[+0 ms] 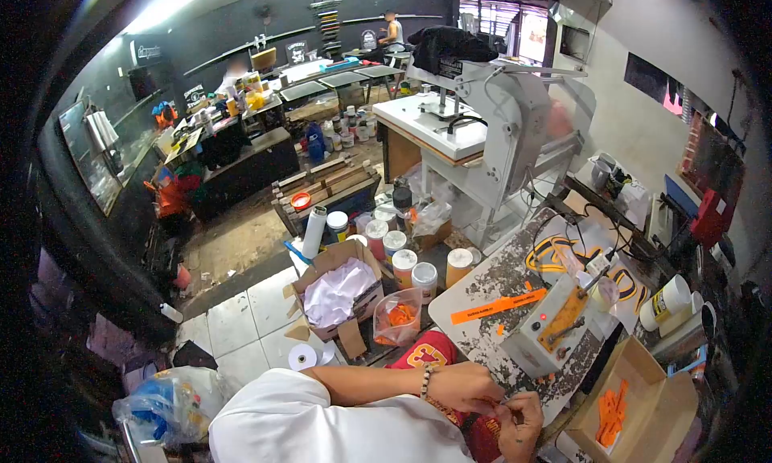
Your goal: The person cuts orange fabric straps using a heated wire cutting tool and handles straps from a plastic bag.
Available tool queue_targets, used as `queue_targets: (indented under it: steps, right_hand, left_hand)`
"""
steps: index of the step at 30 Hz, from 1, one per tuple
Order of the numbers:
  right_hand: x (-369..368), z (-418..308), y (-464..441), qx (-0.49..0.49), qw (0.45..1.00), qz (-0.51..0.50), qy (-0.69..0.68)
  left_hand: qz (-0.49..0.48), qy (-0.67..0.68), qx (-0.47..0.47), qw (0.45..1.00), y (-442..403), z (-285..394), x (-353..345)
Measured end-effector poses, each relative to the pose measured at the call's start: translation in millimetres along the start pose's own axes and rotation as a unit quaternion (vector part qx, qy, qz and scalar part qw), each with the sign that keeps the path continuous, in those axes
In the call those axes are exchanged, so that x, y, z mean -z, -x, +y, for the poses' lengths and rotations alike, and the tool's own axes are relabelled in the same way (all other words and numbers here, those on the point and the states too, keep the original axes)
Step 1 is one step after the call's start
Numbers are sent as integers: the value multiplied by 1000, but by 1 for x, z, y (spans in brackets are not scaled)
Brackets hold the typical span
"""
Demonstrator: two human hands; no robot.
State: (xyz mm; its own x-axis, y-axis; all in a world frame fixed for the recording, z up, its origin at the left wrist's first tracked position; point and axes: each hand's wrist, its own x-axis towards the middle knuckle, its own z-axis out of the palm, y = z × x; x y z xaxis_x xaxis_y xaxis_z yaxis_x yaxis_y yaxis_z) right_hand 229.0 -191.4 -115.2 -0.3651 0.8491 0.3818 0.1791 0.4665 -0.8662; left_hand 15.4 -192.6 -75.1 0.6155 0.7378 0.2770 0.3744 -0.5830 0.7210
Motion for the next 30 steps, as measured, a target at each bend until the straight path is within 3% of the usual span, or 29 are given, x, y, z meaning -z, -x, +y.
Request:
queue_targets:
  steps: [4, 6, 14, 23, 28, 30]
  right_hand:
    - [2, 3, 5, -21, 1000, 3, 14]
    - [-3, -1, 7, -30, 999, 8, -18]
    - [-13, -2, 4, -19, 995, 50, -89]
    - [-13, -17, -4, -26, 999, 30, -28]
    - [-14, -25, -4, 19, 999, 15, -22]
    - [-13, -28, -7, 25, 1000, 11, 10]
  left_hand:
    - [-13, 35, -1, 999, 0, 0, -9]
    - [16, 30, -46, 998, 1, -8, -14]
    - [35, 17, -24, 999, 9, -5, -4]
    - [26, 10, -22, 999, 15, -7, 5]
    - [3, 3, 1, 1000, 18, -6, 8]
    - [53, 37, -28, 998, 17, -6, 6]
